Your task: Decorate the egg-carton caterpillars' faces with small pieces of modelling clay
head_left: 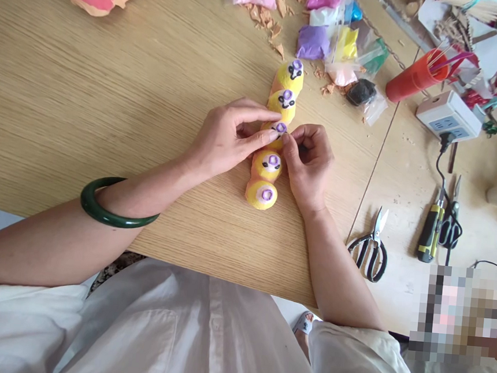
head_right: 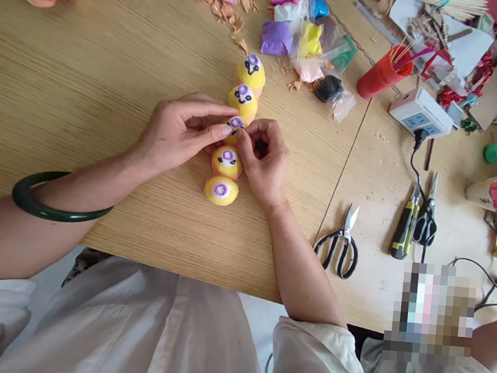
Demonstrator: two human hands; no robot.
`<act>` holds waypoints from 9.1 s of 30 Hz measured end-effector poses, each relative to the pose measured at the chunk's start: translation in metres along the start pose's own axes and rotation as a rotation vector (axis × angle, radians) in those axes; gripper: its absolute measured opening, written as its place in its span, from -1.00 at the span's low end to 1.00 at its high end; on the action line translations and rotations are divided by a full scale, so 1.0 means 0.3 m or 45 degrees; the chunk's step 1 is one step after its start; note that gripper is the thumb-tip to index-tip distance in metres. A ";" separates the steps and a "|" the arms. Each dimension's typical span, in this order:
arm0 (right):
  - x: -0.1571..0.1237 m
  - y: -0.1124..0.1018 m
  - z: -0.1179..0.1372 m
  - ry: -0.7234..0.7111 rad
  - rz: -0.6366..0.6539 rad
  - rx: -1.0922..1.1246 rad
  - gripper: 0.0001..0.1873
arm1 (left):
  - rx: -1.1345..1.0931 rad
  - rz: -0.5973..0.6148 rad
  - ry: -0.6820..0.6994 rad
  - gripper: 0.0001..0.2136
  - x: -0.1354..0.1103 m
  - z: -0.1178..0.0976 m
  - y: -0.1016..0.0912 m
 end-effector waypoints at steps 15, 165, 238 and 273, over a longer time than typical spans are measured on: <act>-0.006 0.004 -0.023 0.132 0.019 0.152 -0.56 | 0.054 0.030 0.040 -0.76 0.005 0.013 -0.008; -0.188 -0.052 0.168 0.581 0.167 0.943 -0.66 | 0.157 -0.183 0.738 -0.97 -0.138 -0.247 0.032; -0.160 -0.045 0.175 0.635 0.155 1.034 -0.67 | 0.159 -0.253 0.704 -0.82 -0.134 -0.204 0.044; -0.164 -0.043 0.178 0.640 0.185 0.947 -0.59 | 0.194 -0.231 0.696 -0.92 -0.137 -0.209 0.046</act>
Point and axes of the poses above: each hand's wrist, its own x-axis towards the middle knuckle, its own y-axis out of the palm, z = x × y, the point moved 3 cm from there along x, towards the middle knuckle, and after that the axes turned 3 degrees about -z, right-handed, at the moved point
